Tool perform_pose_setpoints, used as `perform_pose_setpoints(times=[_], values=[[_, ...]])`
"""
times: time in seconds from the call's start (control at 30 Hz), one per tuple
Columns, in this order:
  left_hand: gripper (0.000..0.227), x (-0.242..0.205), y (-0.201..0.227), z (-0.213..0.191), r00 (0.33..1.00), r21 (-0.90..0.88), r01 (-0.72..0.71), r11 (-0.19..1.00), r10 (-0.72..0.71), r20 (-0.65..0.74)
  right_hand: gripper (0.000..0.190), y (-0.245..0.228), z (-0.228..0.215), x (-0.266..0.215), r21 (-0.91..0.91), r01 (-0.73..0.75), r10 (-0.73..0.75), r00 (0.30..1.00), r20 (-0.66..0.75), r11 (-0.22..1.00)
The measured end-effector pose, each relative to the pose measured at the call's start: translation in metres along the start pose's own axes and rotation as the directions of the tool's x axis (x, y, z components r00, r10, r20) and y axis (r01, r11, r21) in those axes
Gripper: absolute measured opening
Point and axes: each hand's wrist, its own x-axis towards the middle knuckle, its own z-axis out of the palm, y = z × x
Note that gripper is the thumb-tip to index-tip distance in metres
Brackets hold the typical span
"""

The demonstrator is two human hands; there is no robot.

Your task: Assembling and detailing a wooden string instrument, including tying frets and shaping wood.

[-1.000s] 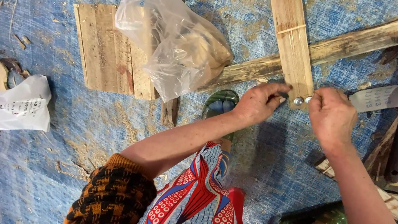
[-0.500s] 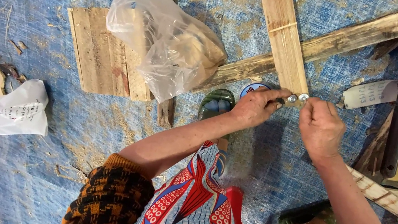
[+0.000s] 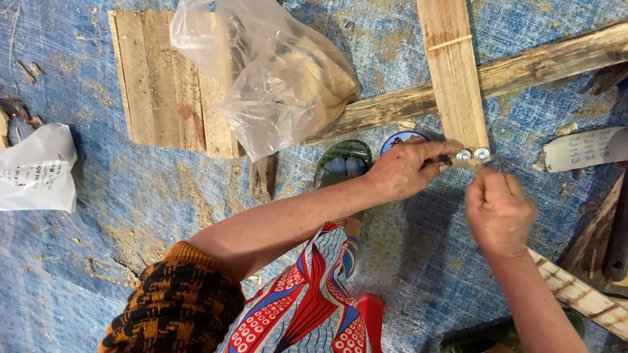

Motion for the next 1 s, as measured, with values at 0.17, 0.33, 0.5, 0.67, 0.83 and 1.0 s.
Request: perform_pose_setpoints(times=[0.17,0.33,0.5,0.67,0.83,1.0], values=[[0.037,-0.001,0.003,-0.001,1.000,0.006,0.018,1.000,-0.018,0.008,0.003,0.004,0.018,-0.023,-0.019,-0.035,0.035,0.999,0.000,0.999],[0.037,0.001,0.002,0.000,0.999,-0.003,0.035,0.999,-0.035,0.018,0.005,-0.016,0.018,-0.024,-0.003,-0.060,0.060,0.998,-0.006,0.998],[0.036,0.002,-0.004,0.004,0.999,0.022,0.029,0.999,-0.028,-0.034,0.008,-0.044,0.016,-0.010,0.061,-0.068,0.069,0.997,-0.021,0.996],[0.037,0.002,0.000,0.000,0.994,-0.005,0.070,0.998,-0.071,-0.082,0.003,-0.049,0.017,0.013,0.085,-0.048,0.045,0.998,0.032,0.995],[0.034,0.003,-0.005,-0.006,0.983,-0.032,0.106,0.994,-0.110,-0.148,0.010,-0.033,0.038,0.023,0.097,-0.103,0.079,0.971,0.226,0.990],[0.033,0.002,-0.005,-0.013,0.978,-0.105,0.045,0.993,-0.065,-0.197,0.012,-0.020,0.040,0.050,-0.006,-0.097,0.094,0.953,0.287,0.995]])
